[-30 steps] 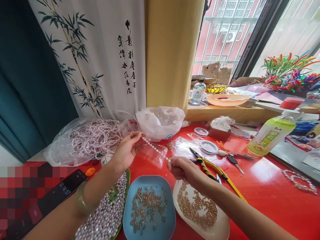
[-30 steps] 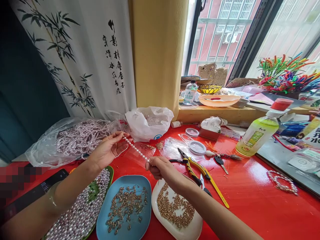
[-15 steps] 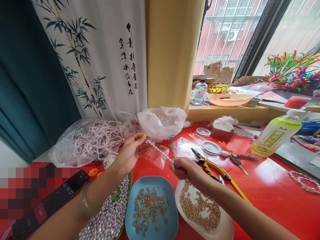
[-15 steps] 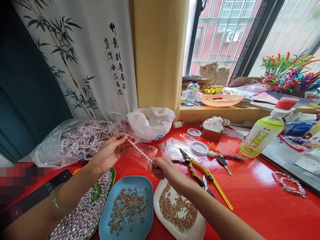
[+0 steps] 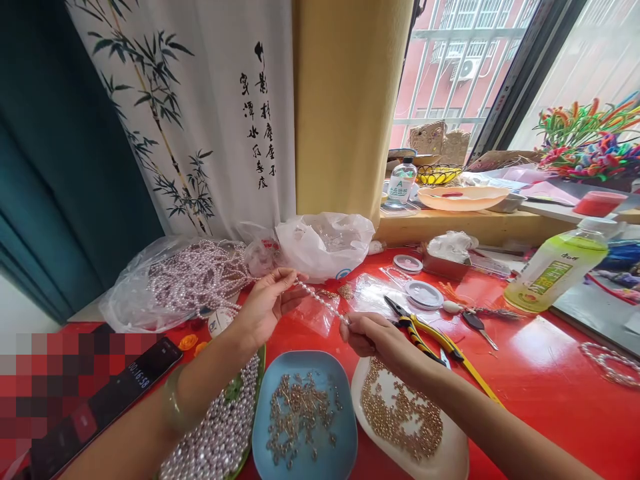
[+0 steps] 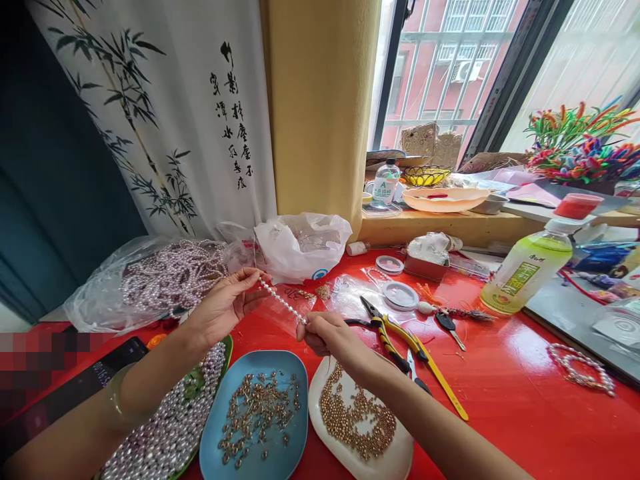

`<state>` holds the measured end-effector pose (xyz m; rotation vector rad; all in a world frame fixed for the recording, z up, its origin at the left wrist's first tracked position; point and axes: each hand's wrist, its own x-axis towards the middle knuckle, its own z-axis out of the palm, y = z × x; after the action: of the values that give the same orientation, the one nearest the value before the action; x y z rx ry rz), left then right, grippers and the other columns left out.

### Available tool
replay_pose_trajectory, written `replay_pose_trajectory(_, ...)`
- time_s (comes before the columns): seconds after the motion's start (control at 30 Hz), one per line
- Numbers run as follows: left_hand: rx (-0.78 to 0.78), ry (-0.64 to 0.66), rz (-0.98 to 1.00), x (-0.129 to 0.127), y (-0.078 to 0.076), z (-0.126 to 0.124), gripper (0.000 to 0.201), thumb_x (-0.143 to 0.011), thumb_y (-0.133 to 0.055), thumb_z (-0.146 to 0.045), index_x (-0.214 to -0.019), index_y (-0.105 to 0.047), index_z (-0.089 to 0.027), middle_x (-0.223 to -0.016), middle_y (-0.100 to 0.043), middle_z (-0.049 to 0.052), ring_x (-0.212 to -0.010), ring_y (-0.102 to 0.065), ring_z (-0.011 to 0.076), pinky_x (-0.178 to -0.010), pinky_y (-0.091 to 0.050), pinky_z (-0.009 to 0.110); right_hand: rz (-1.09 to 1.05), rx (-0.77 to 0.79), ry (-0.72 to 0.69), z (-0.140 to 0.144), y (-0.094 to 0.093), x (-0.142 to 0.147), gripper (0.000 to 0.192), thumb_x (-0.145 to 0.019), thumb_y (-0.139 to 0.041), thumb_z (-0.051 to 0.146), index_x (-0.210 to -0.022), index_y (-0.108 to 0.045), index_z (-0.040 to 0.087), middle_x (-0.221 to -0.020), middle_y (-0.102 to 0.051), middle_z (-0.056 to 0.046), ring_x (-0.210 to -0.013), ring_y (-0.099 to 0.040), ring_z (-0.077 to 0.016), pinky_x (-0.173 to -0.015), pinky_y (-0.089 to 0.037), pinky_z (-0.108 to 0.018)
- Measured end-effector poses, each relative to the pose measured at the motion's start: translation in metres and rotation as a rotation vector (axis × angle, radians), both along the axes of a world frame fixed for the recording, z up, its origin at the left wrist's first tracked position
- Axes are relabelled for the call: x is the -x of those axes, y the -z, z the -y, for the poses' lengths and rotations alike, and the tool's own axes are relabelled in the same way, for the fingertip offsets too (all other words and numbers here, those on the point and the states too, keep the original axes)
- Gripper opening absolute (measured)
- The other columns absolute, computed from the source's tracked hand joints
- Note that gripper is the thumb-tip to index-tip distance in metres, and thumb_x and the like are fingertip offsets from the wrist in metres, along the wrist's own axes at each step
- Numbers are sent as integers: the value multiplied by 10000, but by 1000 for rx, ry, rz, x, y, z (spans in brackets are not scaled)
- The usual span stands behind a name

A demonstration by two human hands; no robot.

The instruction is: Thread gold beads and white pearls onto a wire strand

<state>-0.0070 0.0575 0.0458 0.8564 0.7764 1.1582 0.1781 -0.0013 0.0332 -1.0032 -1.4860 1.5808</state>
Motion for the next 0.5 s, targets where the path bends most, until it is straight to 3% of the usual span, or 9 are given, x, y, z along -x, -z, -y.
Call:
replay_pose_trajectory(0.13,-1,17,-9,-1,0,2,52,-730,-521,-95,-724,-521,-147,-798,-625,22,-623,-620,105,-587,-515,194,-4,-31,-3,-1,2,1,233,-773,-322,183,-583,-454,154,-510,-332,40,-482,-263,-82,-477,-205,-234)
replay_pose_trajectory(0.33,14,16,-14,-1,-1,2,48,-729,-528,-94,-717,-530,-140,-816,-638,42,-618,-624,109,-556,-512,179,-18,0,13,-1,1,1,238,-774,-325,209,-641,-512,145,-498,-228,63,-460,-181,-78,-447,-151,-236)
replay_pose_trajectory(0.5,20,24,-14,0,1,2,48,-723,-536,-93,-733,-532,-140,-816,-638,42,-637,-628,117,-579,-518,192,6,-7,-4,0,2,1,253,-804,-329,251,-621,-474,155,-498,-255,62,-461,-198,-77,-451,-173,-229)
